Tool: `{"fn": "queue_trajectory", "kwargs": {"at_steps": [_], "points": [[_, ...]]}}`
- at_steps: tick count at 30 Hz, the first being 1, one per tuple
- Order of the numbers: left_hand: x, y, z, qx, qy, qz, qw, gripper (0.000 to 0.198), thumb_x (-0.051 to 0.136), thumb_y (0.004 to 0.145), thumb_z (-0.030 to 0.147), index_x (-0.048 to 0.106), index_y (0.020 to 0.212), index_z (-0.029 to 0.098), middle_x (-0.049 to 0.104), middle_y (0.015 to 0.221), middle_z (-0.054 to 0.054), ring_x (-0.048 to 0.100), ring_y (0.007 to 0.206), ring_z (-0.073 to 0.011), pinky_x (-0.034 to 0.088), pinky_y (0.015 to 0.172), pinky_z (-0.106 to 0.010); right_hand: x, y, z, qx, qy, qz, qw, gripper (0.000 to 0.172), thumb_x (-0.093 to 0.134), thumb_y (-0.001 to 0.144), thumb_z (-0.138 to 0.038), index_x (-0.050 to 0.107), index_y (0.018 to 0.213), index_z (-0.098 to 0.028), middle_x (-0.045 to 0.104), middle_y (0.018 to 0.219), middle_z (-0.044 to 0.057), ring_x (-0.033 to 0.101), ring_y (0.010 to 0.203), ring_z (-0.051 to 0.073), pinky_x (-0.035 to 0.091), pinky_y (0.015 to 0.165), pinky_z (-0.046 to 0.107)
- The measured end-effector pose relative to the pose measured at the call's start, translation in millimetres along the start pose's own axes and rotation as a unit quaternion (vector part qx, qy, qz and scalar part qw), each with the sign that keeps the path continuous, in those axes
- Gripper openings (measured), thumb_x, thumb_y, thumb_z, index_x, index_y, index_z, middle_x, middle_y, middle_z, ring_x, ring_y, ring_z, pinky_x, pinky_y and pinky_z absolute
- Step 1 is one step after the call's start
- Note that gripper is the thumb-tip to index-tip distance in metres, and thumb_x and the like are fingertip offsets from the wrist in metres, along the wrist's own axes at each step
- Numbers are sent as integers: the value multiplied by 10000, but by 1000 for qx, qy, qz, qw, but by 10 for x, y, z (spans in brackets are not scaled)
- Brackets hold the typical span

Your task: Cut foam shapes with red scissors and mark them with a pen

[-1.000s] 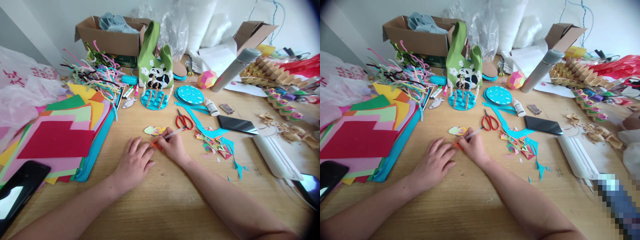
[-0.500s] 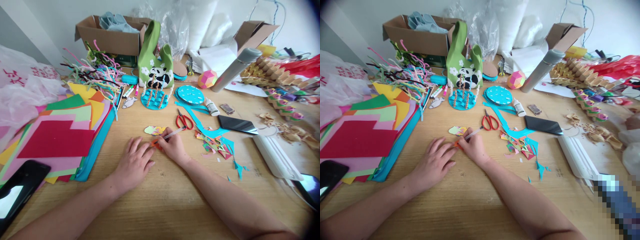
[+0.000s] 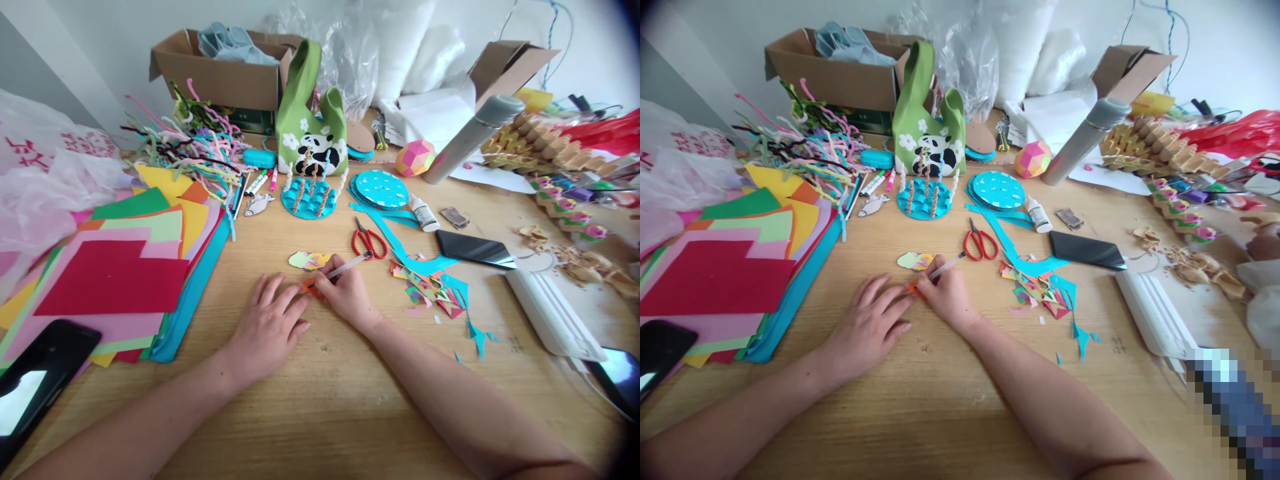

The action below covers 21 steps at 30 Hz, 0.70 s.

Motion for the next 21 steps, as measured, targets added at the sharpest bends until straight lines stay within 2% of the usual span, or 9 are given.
{"fn": "queue_trajectory", "kwargs": {"at_steps": [21], "points": [[-4,3,4,0,-1,6,1000,391,498,914,334,559,1284,220,568,1290,-87,362,1293,-329,257,1106,-593,5,-5,10,-9,-10,5,1000,120,560,732,-218,454,679,-208,524,532,-44,457,467,101,328,449,211]]}}
Point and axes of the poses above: each hand's wrist, its own y-axis towards the middle knuckle, its own x-axis out of the palm, z = x × y, the point moved 1 cm from there along y, towards the middle knuckle
